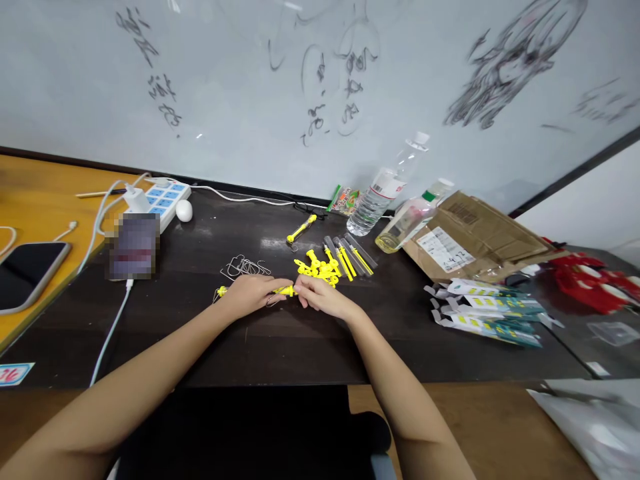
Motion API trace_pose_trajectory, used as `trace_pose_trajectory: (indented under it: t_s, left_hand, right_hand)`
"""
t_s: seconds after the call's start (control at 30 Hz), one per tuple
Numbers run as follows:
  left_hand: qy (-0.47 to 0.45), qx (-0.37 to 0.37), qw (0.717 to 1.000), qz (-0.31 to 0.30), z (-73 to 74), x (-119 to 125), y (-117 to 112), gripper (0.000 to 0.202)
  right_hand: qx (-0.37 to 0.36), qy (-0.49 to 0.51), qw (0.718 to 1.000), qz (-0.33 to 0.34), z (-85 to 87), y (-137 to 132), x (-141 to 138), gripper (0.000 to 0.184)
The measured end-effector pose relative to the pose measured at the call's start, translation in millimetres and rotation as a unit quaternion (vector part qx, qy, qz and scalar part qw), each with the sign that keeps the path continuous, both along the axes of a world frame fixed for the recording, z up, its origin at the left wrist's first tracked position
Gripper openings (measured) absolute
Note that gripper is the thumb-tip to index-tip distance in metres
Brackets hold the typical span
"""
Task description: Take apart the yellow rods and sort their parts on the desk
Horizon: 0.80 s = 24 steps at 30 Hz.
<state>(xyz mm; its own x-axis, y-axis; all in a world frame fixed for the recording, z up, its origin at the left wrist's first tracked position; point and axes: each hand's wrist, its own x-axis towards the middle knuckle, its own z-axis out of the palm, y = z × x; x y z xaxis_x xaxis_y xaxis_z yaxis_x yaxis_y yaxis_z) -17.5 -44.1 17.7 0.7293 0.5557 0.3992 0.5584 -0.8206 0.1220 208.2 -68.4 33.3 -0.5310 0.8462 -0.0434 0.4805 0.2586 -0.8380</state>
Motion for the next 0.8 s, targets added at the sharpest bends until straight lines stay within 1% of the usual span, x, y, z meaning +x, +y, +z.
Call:
trace_pose_trajectory:
  t_s: [0.13,0.27,0.37,0.47,0.57,0.67,0.8]
  left_hand:
    - [0.004,-0.006,1.0,0.009,-1.6,0.2,1.2,0.039]
    - [0.012,-0.03,0.999,0.012,-0.8,0.7,1.2,0.038]
    - [0.011,-0.043,0.999,0.011,-0.1,0.4,1.1,0.038]
    - [0.007,-0.047,0.999,0.012,-0.4,-0.3,1.5,0.038]
    - [0.001,-0.041,0.999,0.013,-1.1,-0.6,1.5,0.038]
    - [-0.006,-0.028,1.0,0.01,-0.9,-0.2,0.9,0.038]
    - [-0.011,-0.017,1.0,0.002,0.1,0.2,-0.1,0.038]
  right_hand:
    - [-0.014,0.04,0.999,0.002,-0.5,0.2,1.5,0.023]
    - [-0.001,0.083,0.997,-0.008,-2.5,1.0,0.7,0.021]
    - [0.018,0.09,0.996,-0.009,-2.8,0.8,-0.9,0.021]
    - [0.023,0.079,0.997,-0.013,-0.9,-0.2,-1.6,0.021]
    - [0.009,0.068,0.997,-0.023,1.8,-1.3,-1.0,0.028]
    - [-0.004,0.032,0.999,-0.039,2.7,-1.8,-0.5,0.025]
    - [0.003,-0.016,0.999,-0.028,0.9,-1.4,-1.8,0.04]
